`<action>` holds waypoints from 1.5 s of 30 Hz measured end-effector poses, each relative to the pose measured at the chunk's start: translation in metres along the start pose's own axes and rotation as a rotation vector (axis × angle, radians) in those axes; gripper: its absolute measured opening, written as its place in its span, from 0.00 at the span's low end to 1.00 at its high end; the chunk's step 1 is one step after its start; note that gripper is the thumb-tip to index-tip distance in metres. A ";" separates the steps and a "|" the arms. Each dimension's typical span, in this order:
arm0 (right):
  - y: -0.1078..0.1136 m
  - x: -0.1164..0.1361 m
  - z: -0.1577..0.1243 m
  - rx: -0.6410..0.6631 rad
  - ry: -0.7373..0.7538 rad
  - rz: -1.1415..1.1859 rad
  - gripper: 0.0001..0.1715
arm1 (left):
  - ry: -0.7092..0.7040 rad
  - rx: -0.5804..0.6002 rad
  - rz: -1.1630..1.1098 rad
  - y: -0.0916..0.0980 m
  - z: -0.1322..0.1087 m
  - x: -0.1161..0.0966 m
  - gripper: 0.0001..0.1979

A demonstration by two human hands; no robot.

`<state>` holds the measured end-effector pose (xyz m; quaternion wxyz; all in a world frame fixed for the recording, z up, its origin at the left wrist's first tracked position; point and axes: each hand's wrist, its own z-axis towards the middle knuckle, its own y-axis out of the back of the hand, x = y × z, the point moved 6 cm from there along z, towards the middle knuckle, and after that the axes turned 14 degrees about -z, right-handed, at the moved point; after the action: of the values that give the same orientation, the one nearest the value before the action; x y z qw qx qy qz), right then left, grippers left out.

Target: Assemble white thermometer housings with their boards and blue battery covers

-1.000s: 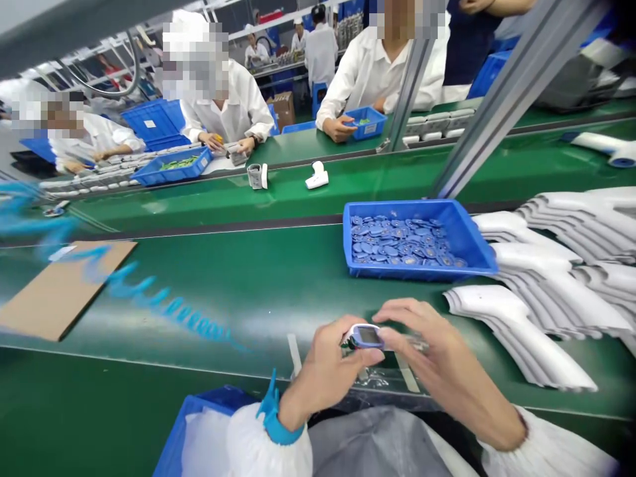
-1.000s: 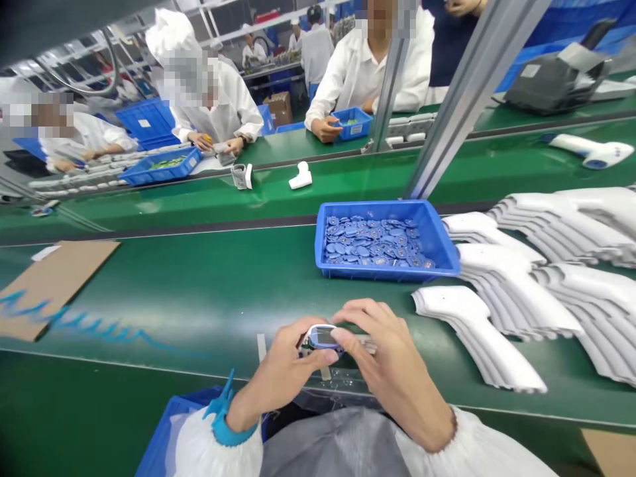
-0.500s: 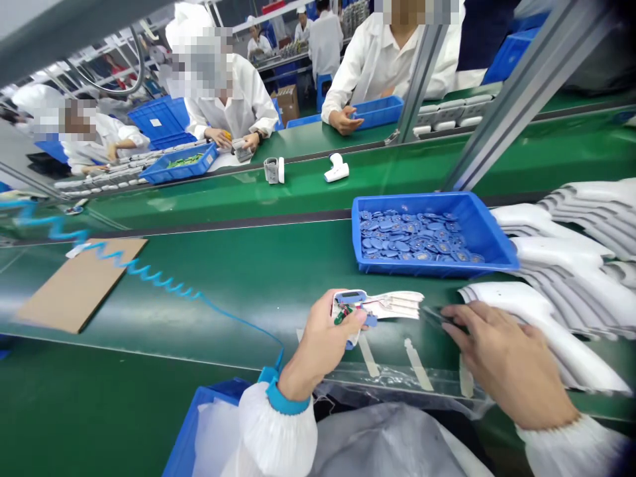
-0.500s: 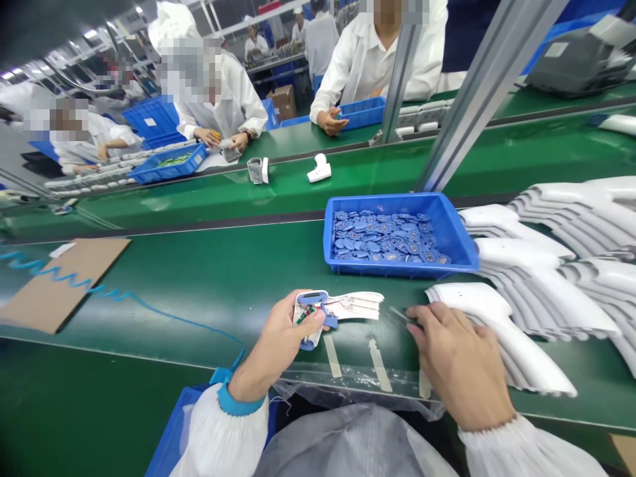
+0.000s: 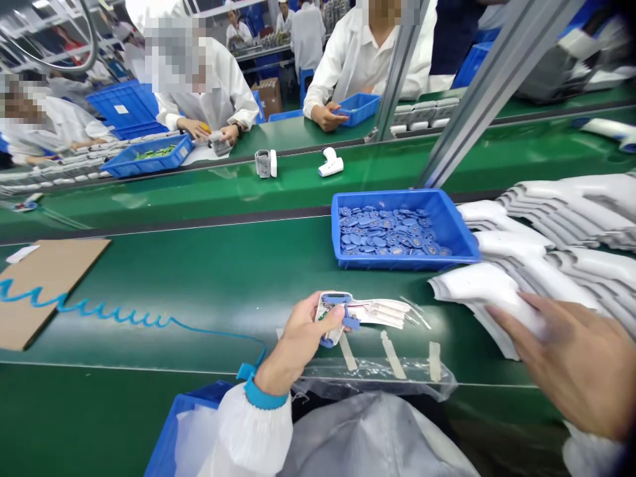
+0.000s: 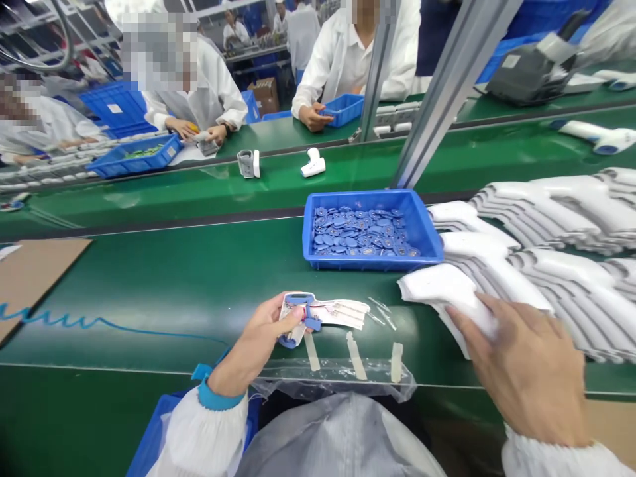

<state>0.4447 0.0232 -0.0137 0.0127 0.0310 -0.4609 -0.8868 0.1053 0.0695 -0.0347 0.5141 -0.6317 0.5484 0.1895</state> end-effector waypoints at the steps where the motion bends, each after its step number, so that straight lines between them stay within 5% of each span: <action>1: 0.011 0.016 0.006 -0.035 0.029 -0.067 0.23 | 0.003 0.009 0.007 -0.001 0.000 0.000 0.23; 7: 0.049 0.139 0.031 0.015 0.284 -0.022 0.14 | -0.039 0.065 0.001 -0.008 0.000 -0.002 0.23; 11: 0.049 0.182 0.035 -0.010 0.358 0.000 0.12 | -0.050 0.100 0.020 -0.009 0.000 0.002 0.25; 16: 0.026 0.179 0.031 0.094 0.280 0.097 0.23 | -0.121 0.093 0.155 -0.004 -0.002 0.002 0.19; 22: 0.008 0.174 0.048 0.411 -0.006 0.711 0.19 | -0.145 0.050 0.462 -0.004 -0.008 -0.006 0.22; 25: 0.009 0.196 0.072 0.332 -0.126 0.734 0.18 | -0.229 0.047 0.591 -0.011 -0.011 -0.015 0.17; 28: 0.011 0.222 0.087 0.166 -0.090 0.540 0.32 | -0.278 0.114 0.702 -0.020 -0.015 -0.013 0.11; 32: 0.017 0.234 0.087 0.023 -0.036 0.462 0.33 | -0.351 0.042 0.920 -0.020 -0.021 -0.008 0.09; 35: 0.024 0.223 0.084 0.022 -0.119 0.506 0.33 | -0.373 0.058 0.896 -0.021 -0.024 -0.009 0.10; 39: 0.022 0.212 0.082 0.124 -0.194 0.565 0.30 | -0.235 0.126 0.677 -0.017 -0.023 -0.006 0.17; 42: 0.011 0.220 0.077 0.233 -0.131 0.503 0.30 | -0.284 0.092 0.810 -0.017 -0.021 0.001 0.18; 45: 0.009 0.225 0.076 0.186 -0.138 0.491 0.32 | -0.378 -0.022 1.038 -0.017 -0.020 0.006 0.18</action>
<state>0.2151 0.0689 0.0275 0.1930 -0.1413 -0.5340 -0.8109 0.1157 0.0471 -0.0242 0.4361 -0.2387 0.6839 0.5340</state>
